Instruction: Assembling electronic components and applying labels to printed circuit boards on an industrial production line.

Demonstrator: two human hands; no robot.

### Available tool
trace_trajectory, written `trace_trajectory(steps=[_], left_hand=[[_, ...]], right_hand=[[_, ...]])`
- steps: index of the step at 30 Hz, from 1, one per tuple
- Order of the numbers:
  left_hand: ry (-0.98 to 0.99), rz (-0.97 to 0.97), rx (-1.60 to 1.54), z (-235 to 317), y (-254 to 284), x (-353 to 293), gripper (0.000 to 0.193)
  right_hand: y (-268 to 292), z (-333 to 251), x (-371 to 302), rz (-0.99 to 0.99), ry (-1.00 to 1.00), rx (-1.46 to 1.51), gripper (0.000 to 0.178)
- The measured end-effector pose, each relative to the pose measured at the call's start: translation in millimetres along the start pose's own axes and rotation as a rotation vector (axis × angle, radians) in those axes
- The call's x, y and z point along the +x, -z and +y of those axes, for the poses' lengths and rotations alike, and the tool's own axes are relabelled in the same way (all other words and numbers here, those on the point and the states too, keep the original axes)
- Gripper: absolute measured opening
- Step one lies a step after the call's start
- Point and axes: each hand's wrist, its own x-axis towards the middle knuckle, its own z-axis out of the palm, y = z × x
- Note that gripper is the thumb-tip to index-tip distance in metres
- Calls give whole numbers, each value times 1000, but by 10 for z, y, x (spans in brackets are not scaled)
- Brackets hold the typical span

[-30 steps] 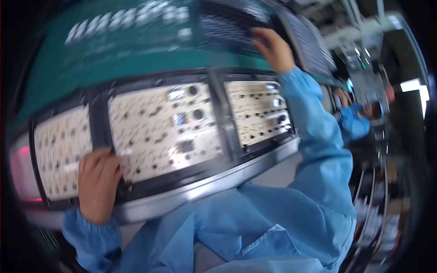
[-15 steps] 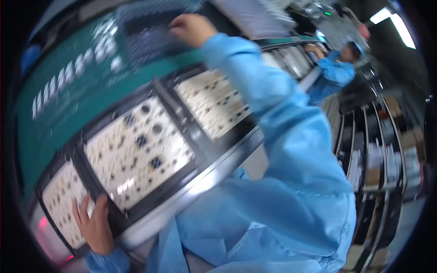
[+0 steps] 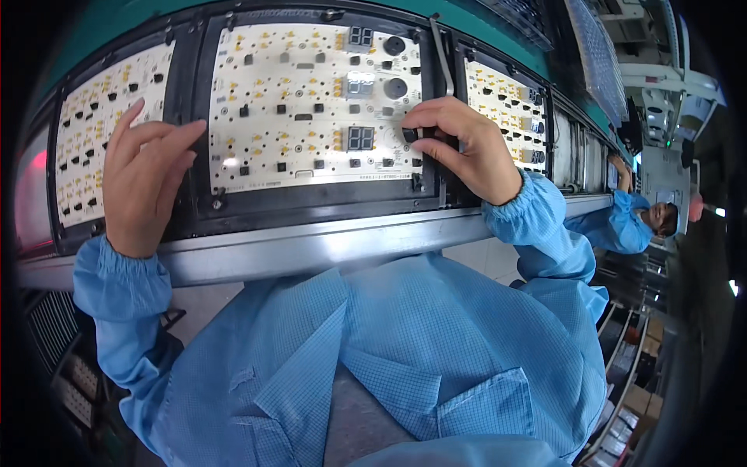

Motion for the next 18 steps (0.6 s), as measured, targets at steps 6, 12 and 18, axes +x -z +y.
trace_trajectory(steps=[6, 12, 18], left_hand=[[24, 81, -8, -94, 60, -102, 26], [-35, 102, 31, -161, 29, -109, 21], [-85, 143, 37, -334, 1, -199, 25]], right_hand=[[44, -34, -19, -48, 31, -146, 29], [86, -117, 7, -88, -125, -205, 26], [-6, -192, 111, -108, -270, -243, 29]])
